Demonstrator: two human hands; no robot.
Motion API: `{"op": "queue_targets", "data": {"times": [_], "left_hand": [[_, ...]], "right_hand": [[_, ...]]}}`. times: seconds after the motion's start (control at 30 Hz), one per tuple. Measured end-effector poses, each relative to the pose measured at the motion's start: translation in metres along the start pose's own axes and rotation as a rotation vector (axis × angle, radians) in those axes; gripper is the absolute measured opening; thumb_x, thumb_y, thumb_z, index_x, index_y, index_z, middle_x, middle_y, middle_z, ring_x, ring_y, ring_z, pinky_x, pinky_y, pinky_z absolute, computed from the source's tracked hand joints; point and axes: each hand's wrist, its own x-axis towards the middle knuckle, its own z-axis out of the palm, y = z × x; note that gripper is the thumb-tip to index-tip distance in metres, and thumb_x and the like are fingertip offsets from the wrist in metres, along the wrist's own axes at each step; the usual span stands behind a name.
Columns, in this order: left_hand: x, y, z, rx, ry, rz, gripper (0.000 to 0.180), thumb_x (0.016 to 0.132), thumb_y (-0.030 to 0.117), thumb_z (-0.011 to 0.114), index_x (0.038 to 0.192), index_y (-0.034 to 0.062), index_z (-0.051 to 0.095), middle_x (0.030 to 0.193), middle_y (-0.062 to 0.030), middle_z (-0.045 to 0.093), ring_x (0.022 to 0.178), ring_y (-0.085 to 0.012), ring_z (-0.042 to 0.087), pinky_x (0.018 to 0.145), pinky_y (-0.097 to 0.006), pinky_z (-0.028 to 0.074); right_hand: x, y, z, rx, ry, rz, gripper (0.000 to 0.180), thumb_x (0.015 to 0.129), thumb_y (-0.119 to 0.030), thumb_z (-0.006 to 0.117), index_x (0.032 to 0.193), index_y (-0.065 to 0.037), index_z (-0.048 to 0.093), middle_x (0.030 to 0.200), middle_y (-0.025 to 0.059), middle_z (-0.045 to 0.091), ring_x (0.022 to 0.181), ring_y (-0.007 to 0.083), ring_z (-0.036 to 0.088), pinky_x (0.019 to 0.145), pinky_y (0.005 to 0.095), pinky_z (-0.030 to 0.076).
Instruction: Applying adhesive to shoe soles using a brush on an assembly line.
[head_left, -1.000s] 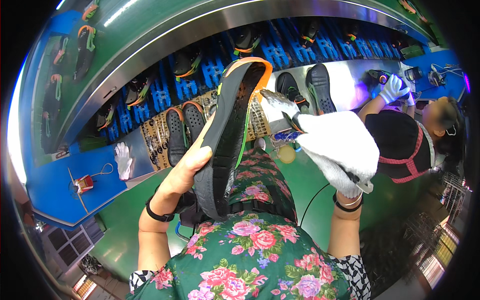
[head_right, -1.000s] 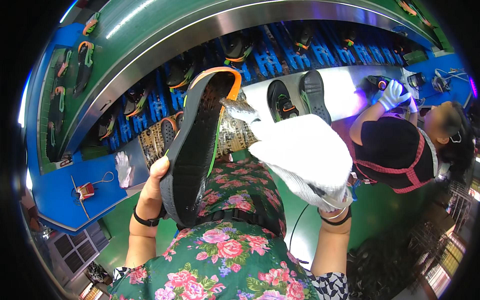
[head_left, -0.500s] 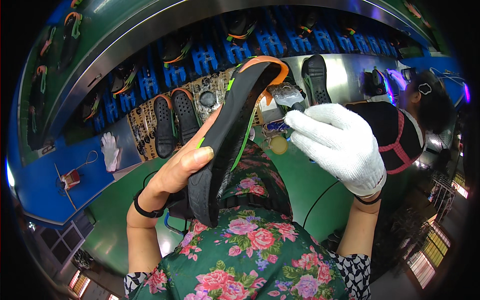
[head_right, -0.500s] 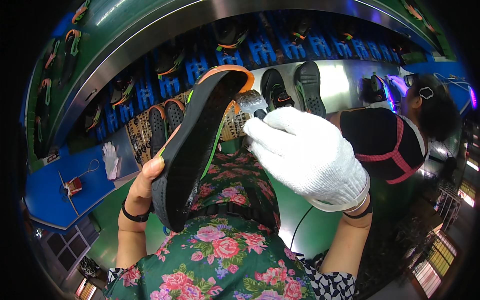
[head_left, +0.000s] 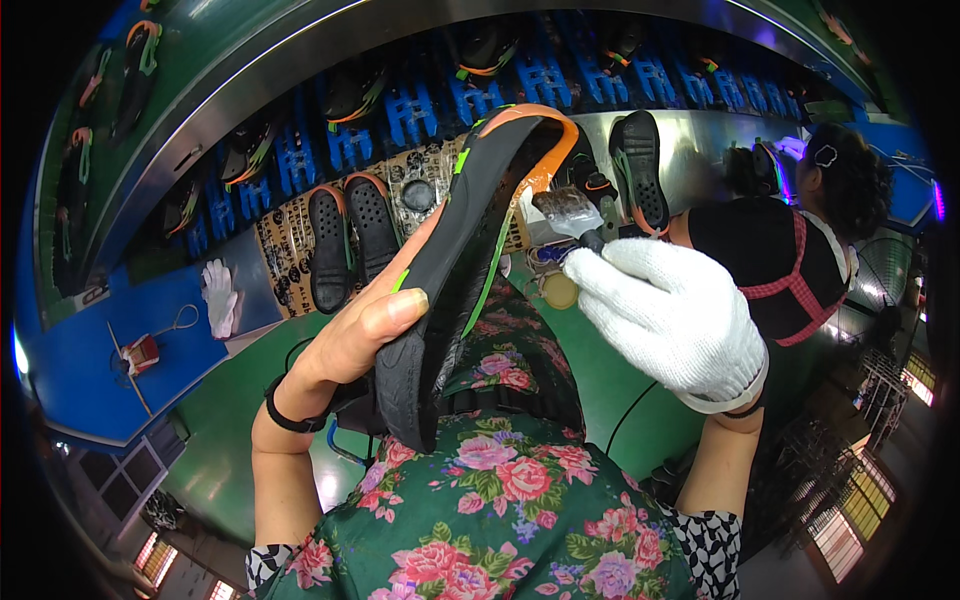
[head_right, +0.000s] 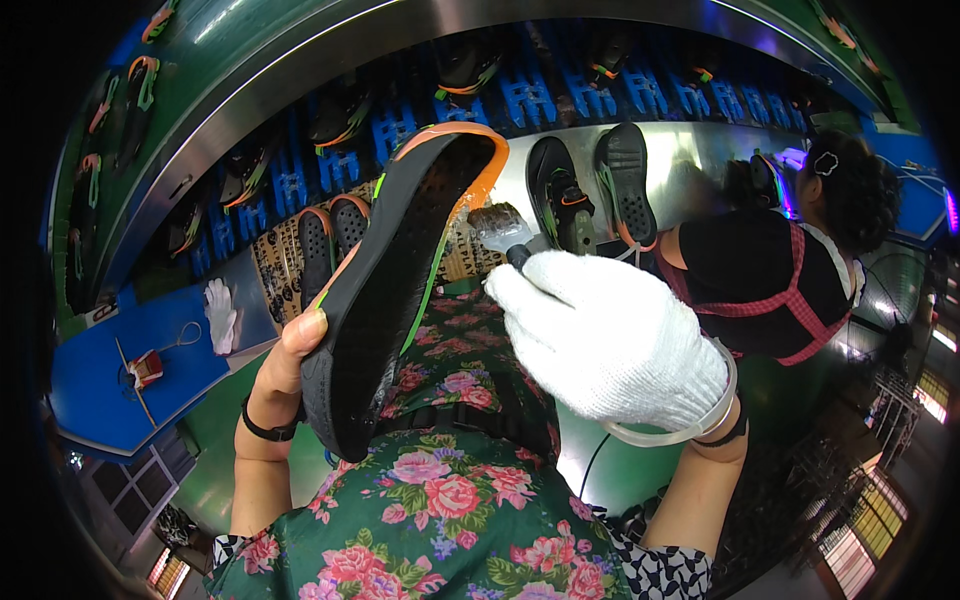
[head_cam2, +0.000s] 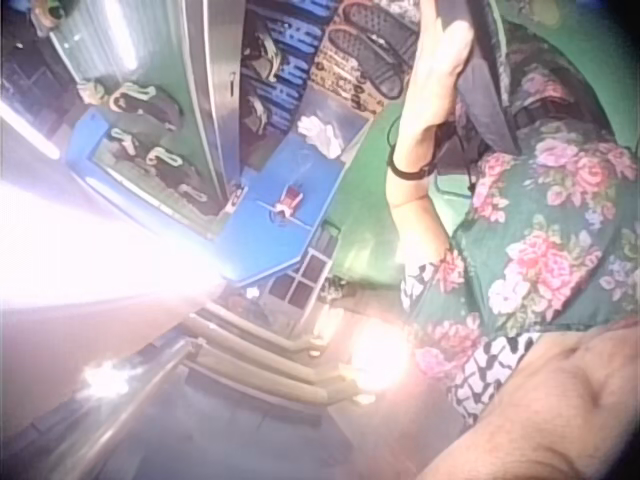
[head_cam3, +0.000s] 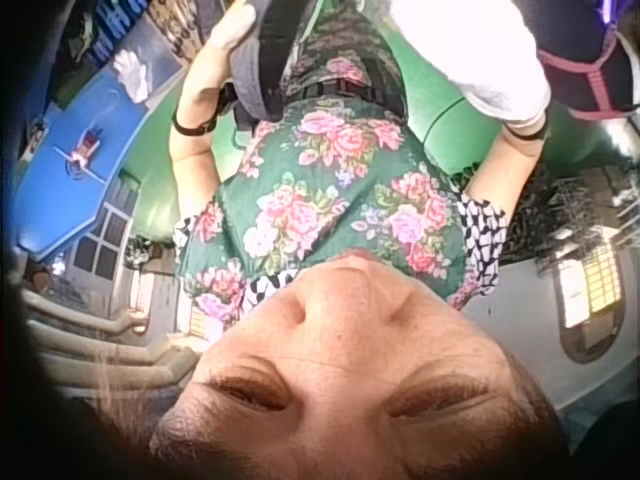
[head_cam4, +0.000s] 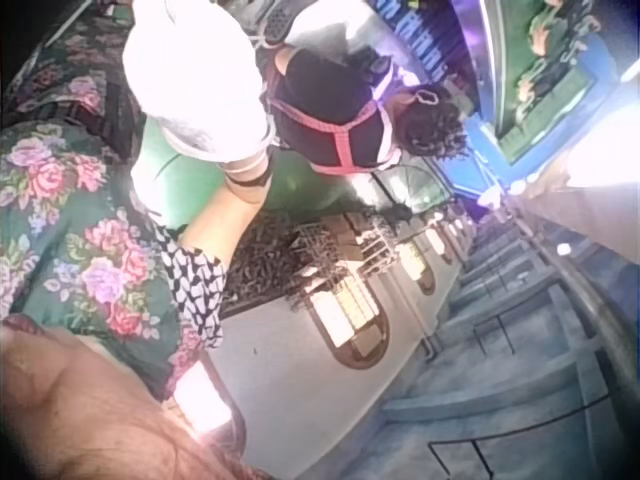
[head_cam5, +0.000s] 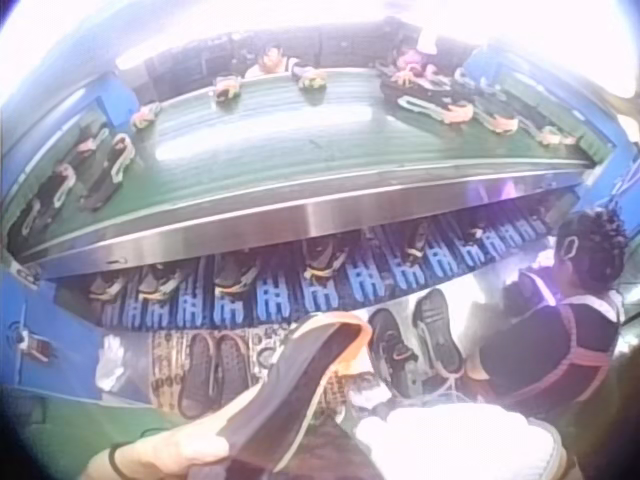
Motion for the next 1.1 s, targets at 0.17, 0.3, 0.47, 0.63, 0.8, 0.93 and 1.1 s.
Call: {"op": "queue_targets", "data": {"times": [0.17, 0.3, 0.47, 0.63, 0.8, 0.93, 1.1], "left_hand": [[-0.003, -0.010, -0.005, -0.104, -0.001, -0.074, 0.112, 0.086, 0.063, 0.053, 0.166, -0.0009, 0.007, 0.171, -0.0180, 0.017, 0.158, -0.0270, 0.017, 0.127, -0.043, 0.013], [0.000, -0.007, -0.003, -0.098, -0.028, -0.046, 0.112, 0.086, 0.063, 0.053, 0.166, -0.0012, 0.007, 0.172, -0.0187, 0.016, 0.159, -0.0274, 0.016, 0.127, -0.043, 0.012], [-0.002, -0.009, -0.001, -0.090, -0.028, -0.054, 0.113, 0.086, 0.063, 0.054, 0.166, -0.0009, 0.007, 0.171, -0.0186, 0.017, 0.158, -0.0277, 0.018, 0.127, -0.043, 0.013], [-0.001, -0.003, 0.002, -0.086, -0.009, -0.076, 0.113, 0.086, 0.063, 0.055, 0.166, -0.0007, 0.007, 0.171, -0.0183, 0.018, 0.158, -0.0275, 0.018, 0.127, -0.043, 0.013], [-0.003, -0.015, -0.001, -0.152, 0.043, -0.032, 0.113, 0.087, 0.065, 0.056, 0.166, -0.0004, 0.008, 0.172, -0.0164, 0.016, 0.158, -0.0258, 0.016, 0.127, -0.041, 0.010], [-0.008, -0.033, -0.011, -0.138, 0.130, 0.004, 0.103, 0.090, 0.064, 0.054, 0.164, -0.0006, 0.023, 0.165, -0.0179, 0.033, 0.150, -0.0276, 0.037, 0.124, -0.041, 0.026], [-0.017, -0.045, -0.024, -0.915, 0.229, 0.081, 0.097, 0.095, 0.073, 0.040, 0.150, -0.0068, 0.043, 0.135, -0.0311, 0.059, 0.092, -0.0422, 0.069, 0.072, -0.048, 0.061]], "right_hand": [[-0.001, -0.006, 0.001, 0.074, 0.063, 0.025, 0.030, 0.060, -0.003, 0.073, 0.089, 0.005, 0.069, 0.104, 0.0160, 0.074, 0.084, 0.0329, 0.072, 0.068, 0.0400, 0.061], [0.001, -0.004, -0.002, 0.016, 0.101, 0.053, 0.030, 0.061, -0.003, 0.073, 0.089, 0.005, 0.069, 0.106, 0.0168, 0.075, 0.086, 0.0331, 0.073, 0.070, 0.0407, 0.061], [0.002, 0.003, 0.006, -0.059, 0.089, 0.029, 0.030, 0.061, -0.003, 0.073, 0.090, 0.006, 0.070, 0.106, 0.0167, 0.075, 0.088, 0.0329, 0.072, 0.069, 0.0403, 0.061], [-0.006, 0.001, 0.011, -0.032, 0.036, -0.019, 0.024, 0.065, -0.008, 0.073, 0.086, 0.003, 0.071, 0.113, 0.0144, 0.071, 0.094, 0.0273, 0.070, 0.072, 0.0353, 0.060], [-0.014, -0.006, 0.009, 0.074, 0.000, -0.054, 0.027, 0.066, -0.009, 0.072, 0.091, 0.001, 0.072, 0.114, 0.0150, 0.072, 0.095, 0.0273, 0.071, 0.075, 0.0366, 0.061], [-0.019, -0.011, 0.010, 0.180, 0.138, -0.022, 0.029, 0.067, -0.009, 0.073, 0.094, 0.001, 0.074, 0.111, 0.0158, 0.075, 0.091, 0.0291, 0.073, 0.074, 0.0393, 0.062], [-0.025, -0.012, 0.034, 0.363, 0.419, 0.048, 0.025, 0.073, -0.004, 0.078, 0.098, -0.005, 0.078, 0.105, 0.0125, 0.078, 0.088, 0.0262, 0.074, 0.074, 0.0367, 0.061]]}}
